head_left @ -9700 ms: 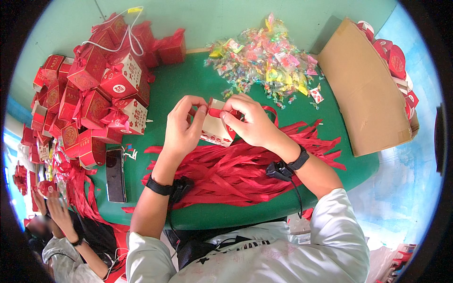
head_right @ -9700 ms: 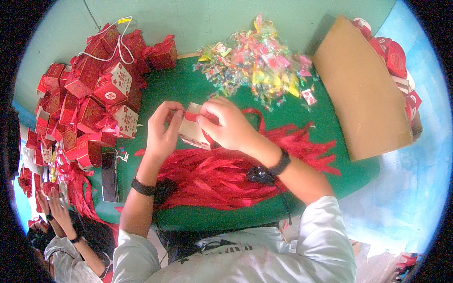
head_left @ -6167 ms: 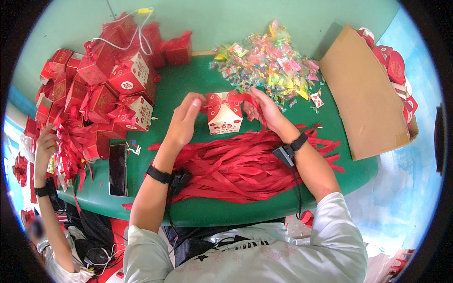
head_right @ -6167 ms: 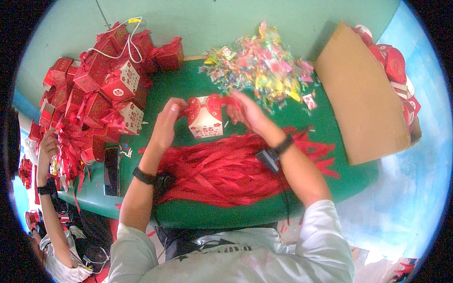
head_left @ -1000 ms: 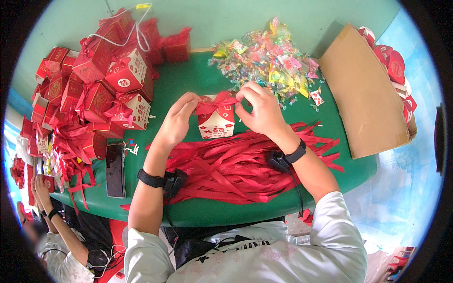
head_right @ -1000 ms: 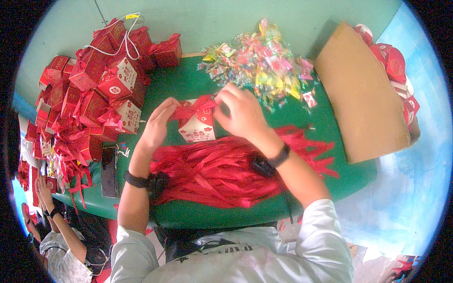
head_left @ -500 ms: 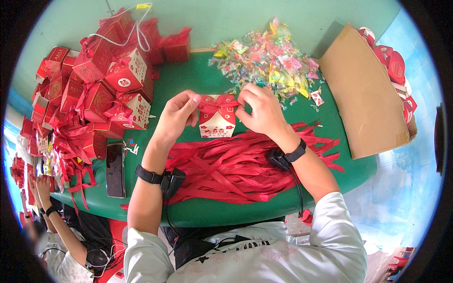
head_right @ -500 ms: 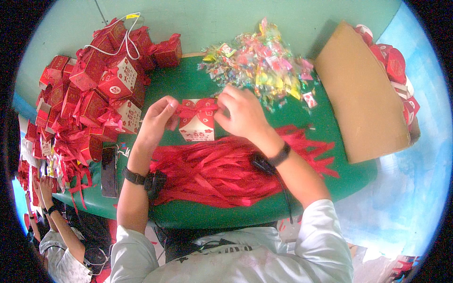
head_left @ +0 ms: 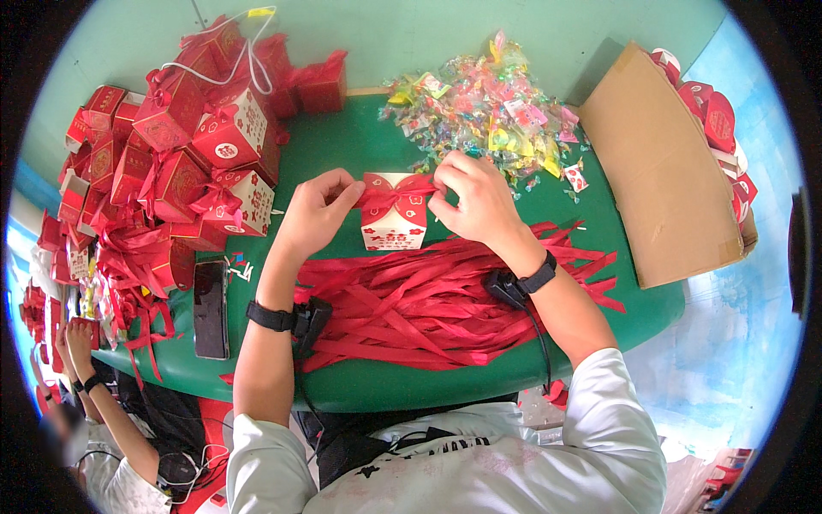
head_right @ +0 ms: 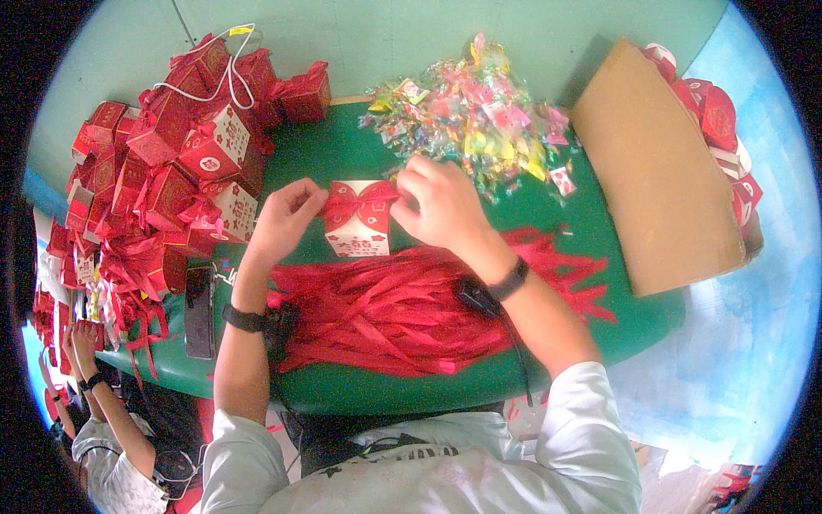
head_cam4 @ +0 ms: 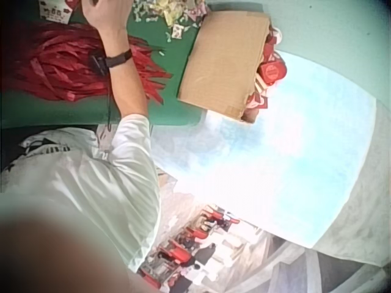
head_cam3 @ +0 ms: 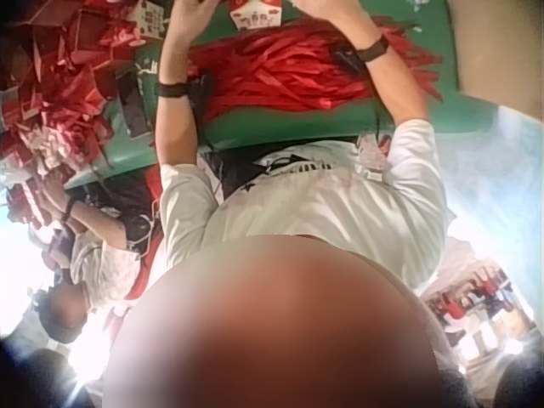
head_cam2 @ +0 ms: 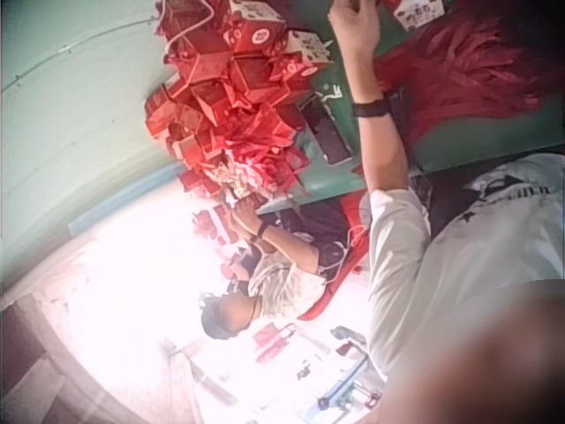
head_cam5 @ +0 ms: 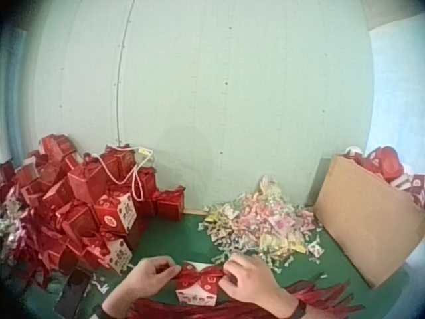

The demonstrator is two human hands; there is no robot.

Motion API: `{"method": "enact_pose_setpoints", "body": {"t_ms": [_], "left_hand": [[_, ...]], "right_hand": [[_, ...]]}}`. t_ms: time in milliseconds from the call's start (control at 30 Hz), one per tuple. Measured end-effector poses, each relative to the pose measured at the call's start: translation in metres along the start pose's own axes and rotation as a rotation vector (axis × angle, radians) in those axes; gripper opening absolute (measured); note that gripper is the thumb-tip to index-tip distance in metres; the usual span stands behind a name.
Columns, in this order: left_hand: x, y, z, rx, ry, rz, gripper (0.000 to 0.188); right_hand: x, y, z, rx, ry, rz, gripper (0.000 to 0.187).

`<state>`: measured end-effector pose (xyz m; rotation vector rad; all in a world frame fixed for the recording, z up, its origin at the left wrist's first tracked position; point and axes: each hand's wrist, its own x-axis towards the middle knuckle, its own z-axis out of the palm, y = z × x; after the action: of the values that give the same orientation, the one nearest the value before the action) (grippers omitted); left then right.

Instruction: The person assembles small red gift boxes by placing wrapped candies inside, closing the boxes, and tying red ribbons around them. The person repeats this process for multiple boxes, stacking the finished items on the left side of the table.

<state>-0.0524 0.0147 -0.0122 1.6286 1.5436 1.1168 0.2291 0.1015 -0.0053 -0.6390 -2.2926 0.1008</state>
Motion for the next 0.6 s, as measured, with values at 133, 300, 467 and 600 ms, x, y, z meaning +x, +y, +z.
{"method": "enact_pose_setpoints", "body": {"t_ms": [133, 300, 467, 600], "left_hand": [[-0.004, 0.02, 0.0, 0.156, 0.048, 0.025, 0.03], [-0.007, 0.022, 0.009, 0.108, 0.081, 0.066, 0.031], [-0.007, 0.025, 0.01, 0.147, 0.039, 0.091, 0.032], [-0.005, 0.017, 0.01, 0.199, 0.133, 0.26, 0.03]], "right_hand": [[-0.001, 0.0, -0.002, -0.01, 0.006, -0.003, 0.02], [0.003, -0.014, -0.006, 0.097, 0.064, 0.095, 0.021], [0.002, -0.013, -0.003, 0.085, 0.055, -0.074, 0.015], [0.005, -0.014, -0.001, 0.066, 0.068, -0.086, 0.01]]}}
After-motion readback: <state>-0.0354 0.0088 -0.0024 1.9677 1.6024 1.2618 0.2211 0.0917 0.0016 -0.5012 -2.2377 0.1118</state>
